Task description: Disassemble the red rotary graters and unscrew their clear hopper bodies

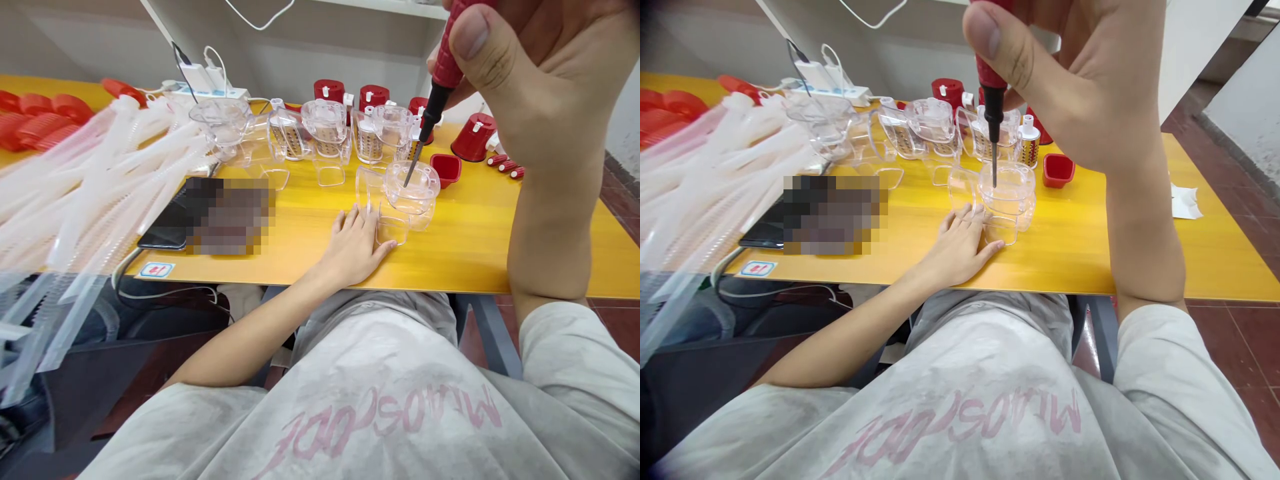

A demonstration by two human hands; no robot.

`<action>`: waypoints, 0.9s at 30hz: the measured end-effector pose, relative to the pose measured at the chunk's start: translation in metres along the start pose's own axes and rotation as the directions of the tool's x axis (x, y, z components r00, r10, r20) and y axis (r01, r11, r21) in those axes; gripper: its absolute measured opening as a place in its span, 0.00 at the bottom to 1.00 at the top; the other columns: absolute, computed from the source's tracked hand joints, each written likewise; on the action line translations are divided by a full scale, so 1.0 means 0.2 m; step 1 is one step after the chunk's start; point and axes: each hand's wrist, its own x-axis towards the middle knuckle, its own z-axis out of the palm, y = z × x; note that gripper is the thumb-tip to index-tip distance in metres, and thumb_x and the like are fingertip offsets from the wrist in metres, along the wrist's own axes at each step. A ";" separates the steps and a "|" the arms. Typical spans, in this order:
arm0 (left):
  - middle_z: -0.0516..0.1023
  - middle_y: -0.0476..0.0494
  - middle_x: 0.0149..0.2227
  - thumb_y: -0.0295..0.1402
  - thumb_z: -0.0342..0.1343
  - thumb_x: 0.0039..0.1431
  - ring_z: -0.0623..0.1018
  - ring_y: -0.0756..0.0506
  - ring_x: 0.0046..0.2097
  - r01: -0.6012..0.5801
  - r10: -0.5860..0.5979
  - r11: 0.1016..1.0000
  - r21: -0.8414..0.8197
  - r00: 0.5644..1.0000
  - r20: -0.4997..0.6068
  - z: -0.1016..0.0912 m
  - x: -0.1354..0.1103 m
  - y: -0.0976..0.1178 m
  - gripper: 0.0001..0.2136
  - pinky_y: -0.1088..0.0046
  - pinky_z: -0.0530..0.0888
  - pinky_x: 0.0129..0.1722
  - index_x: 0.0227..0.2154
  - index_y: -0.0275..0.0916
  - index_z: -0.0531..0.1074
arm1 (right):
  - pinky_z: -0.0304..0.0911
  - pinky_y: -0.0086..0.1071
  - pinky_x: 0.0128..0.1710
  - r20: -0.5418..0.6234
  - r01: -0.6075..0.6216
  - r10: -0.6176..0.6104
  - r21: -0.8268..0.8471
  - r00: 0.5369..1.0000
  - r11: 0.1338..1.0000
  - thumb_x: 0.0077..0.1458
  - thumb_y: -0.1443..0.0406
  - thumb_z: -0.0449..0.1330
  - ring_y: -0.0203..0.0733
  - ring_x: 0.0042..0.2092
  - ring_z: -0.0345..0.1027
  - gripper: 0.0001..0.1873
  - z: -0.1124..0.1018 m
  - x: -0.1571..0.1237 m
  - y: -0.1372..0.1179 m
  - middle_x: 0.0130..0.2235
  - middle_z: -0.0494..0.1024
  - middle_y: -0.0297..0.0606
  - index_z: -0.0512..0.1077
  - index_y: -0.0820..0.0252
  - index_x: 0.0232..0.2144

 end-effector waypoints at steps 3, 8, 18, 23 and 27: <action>0.54 0.17 0.87 0.54 0.53 0.83 0.54 0.22 0.90 -0.016 0.016 1.000 -0.025 1.000 -0.009 0.01 0.01 -0.01 0.45 0.35 0.50 0.88 0.87 0.26 0.48 | 0.88 0.31 0.39 0.014 0.026 -0.026 0.000 1.000 1.000 0.69 0.61 0.77 0.32 0.41 0.83 0.14 0.03 0.00 -0.01 0.48 0.88 0.20 0.84 0.46 0.55; 0.56 0.18 0.87 0.52 0.52 0.85 0.55 0.22 0.90 -0.004 0.004 0.999 -0.051 1.000 0.002 0.01 0.01 -0.02 0.40 0.35 0.52 0.88 0.86 0.29 0.53 | 0.89 0.30 0.43 0.083 -0.064 0.070 -0.073 0.994 0.995 0.72 0.57 0.75 0.31 0.41 0.82 0.09 0.05 0.00 -0.05 0.47 0.86 0.24 0.84 0.50 0.51; 0.58 0.14 0.86 0.49 0.54 0.85 0.56 0.20 0.89 -0.035 0.036 0.998 -0.050 0.999 0.001 0.01 0.02 -0.03 0.39 0.33 0.54 0.87 0.84 0.25 0.55 | 0.88 0.32 0.41 0.080 -0.089 0.091 -0.028 0.993 0.996 0.68 0.60 0.79 0.32 0.42 0.83 0.13 0.05 -0.01 -0.02 0.48 0.87 0.23 0.83 0.46 0.52; 0.59 0.12 0.85 0.47 0.55 0.85 0.58 0.20 0.88 -0.076 0.076 0.996 -0.054 0.997 0.003 0.01 0.02 -0.03 0.39 0.33 0.54 0.88 0.83 0.21 0.55 | 0.88 0.32 0.41 0.054 -0.070 0.072 -0.036 0.996 0.997 0.67 0.59 0.80 0.33 0.43 0.83 0.15 0.05 0.00 0.00 0.47 0.88 0.22 0.83 0.48 0.51; 0.57 0.11 0.86 0.47 0.54 0.85 0.57 0.19 0.88 -0.080 0.081 0.995 -0.051 0.997 0.010 0.01 0.03 -0.03 0.39 0.33 0.54 0.88 0.83 0.20 0.54 | 0.87 0.32 0.40 -0.010 -0.114 0.114 -0.041 0.993 0.993 0.62 0.56 0.84 0.35 0.45 0.83 0.20 0.04 -0.01 0.02 0.47 0.86 0.26 0.81 0.51 0.49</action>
